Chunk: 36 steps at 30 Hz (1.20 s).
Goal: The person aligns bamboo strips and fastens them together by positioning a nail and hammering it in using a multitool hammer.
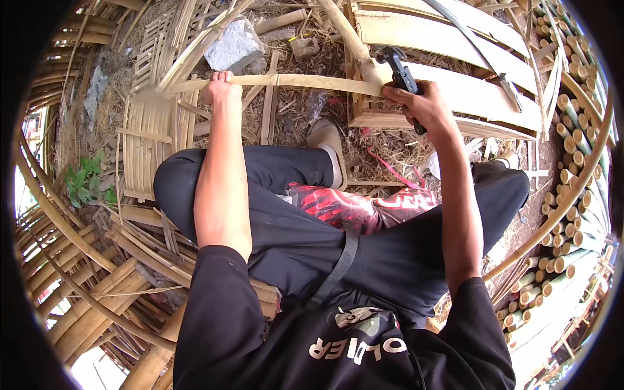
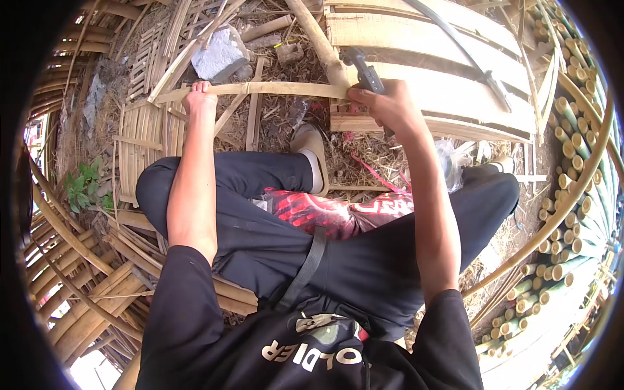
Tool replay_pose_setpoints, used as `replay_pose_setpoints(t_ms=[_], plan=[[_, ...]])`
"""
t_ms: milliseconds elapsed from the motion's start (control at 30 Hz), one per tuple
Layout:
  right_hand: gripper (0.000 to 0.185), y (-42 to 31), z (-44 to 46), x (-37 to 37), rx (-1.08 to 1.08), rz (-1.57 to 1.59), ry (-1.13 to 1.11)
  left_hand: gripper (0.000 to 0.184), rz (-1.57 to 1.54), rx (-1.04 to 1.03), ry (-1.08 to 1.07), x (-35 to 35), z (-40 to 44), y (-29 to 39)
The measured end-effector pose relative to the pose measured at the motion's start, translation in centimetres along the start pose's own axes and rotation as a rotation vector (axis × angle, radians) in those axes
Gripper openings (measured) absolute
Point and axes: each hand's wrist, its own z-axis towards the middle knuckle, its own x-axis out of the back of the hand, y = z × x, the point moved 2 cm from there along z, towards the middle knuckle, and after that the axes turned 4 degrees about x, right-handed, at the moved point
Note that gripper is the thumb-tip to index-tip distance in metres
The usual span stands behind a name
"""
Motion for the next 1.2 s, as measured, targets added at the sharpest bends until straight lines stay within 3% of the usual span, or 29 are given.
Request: replay_pose_setpoints(t_ms=[367,467,667,767,867,1200], plan=[[0.04,0.0,-1.0,-0.6,0.062,0.148,0.01,0.028,0.026,-0.021,0.064,-0.8,-1.8,0.4],[0.047,0.5,-1.4,-1.2,0.354,-0.14,0.095,0.027,0.064,-0.037,0.08,-1.1,-1.6,0.6],[0.045,1.2,-1.5,-2.1,0.35,-0.167,0.225,0.024,0.066,-0.037,0.124,-1.0,-1.4,0.6],[0.049,0.9,-1.8,-2.0,0.38,-0.201,0.207,0.026,-0.088,-0.013,-0.064,1.3,9.2,2.4],[0.054,1.4,-1.3,-2.3,0.37,-0.246,0.245,0.028,0.016,0.003,-0.032,-1.2,0.7,1.4],[0.036,1.6,-1.6,-3.2,0.339,-0.169,0.324,0.028,0.066,0.001,-0.056,-1.9,-1.4,2.0]])
